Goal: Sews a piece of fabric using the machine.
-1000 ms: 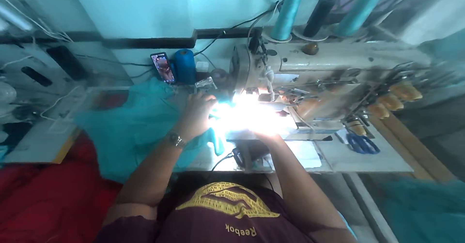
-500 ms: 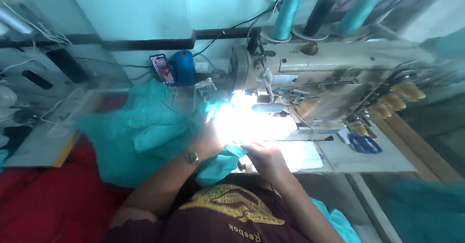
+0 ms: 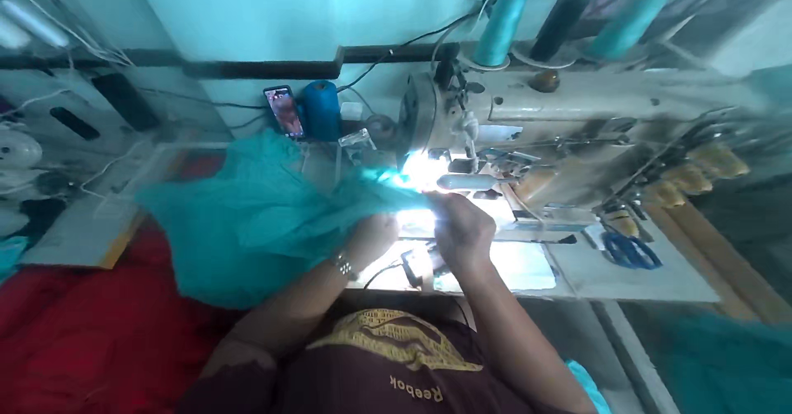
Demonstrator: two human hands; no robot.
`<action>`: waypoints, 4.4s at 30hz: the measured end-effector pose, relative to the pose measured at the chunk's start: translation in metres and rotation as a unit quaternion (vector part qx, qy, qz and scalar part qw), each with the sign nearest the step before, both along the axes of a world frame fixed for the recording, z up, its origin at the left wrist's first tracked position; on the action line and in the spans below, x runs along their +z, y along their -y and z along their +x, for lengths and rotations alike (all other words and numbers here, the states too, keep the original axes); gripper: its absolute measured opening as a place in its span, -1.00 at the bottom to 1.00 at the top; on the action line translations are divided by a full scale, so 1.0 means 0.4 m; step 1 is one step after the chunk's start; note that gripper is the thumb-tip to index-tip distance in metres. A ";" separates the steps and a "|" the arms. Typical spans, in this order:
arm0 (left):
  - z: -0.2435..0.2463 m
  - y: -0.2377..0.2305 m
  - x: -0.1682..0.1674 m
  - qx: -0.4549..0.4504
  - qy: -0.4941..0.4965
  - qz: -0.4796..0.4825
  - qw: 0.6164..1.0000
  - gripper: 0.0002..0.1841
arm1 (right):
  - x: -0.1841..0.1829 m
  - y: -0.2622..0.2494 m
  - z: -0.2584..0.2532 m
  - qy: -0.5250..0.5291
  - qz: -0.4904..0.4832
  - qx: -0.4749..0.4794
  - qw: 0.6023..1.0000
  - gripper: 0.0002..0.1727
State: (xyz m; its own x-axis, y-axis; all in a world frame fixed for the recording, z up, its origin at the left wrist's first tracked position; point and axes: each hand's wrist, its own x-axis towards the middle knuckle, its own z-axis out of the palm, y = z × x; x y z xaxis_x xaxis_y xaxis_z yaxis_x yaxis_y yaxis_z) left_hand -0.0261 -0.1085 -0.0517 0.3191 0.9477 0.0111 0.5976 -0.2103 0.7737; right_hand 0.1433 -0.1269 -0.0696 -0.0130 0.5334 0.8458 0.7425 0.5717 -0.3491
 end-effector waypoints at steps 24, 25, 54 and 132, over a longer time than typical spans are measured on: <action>-0.053 -0.066 -0.050 -0.098 -0.188 0.215 0.953 -0.78 | -0.041 0.101 0.023 0.014 -0.241 0.065 0.968 -0.74; -0.058 -0.054 -0.060 -0.099 -0.190 0.212 0.953 -0.76 | -0.053 0.108 0.019 0.036 -0.247 0.061 0.966 -0.75; -0.068 -0.047 -0.119 -0.140 -0.181 0.336 0.914 -0.70 | -0.113 0.122 0.041 0.127 -0.183 0.090 0.971 -0.80; -0.237 -0.060 0.224 -0.160 -0.182 0.409 0.880 -0.47 | -0.080 0.058 -0.005 -0.076 -0.385 0.073 0.917 -0.69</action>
State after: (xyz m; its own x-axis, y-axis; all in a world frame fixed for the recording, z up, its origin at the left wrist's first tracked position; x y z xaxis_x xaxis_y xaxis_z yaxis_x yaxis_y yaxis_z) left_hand -0.1211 -0.0845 0.0378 0.6923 0.5306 0.4890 0.5832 -0.8105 0.0538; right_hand 0.1412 -0.1500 -0.1014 -0.0448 0.9751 0.2173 0.5862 0.2018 -0.7846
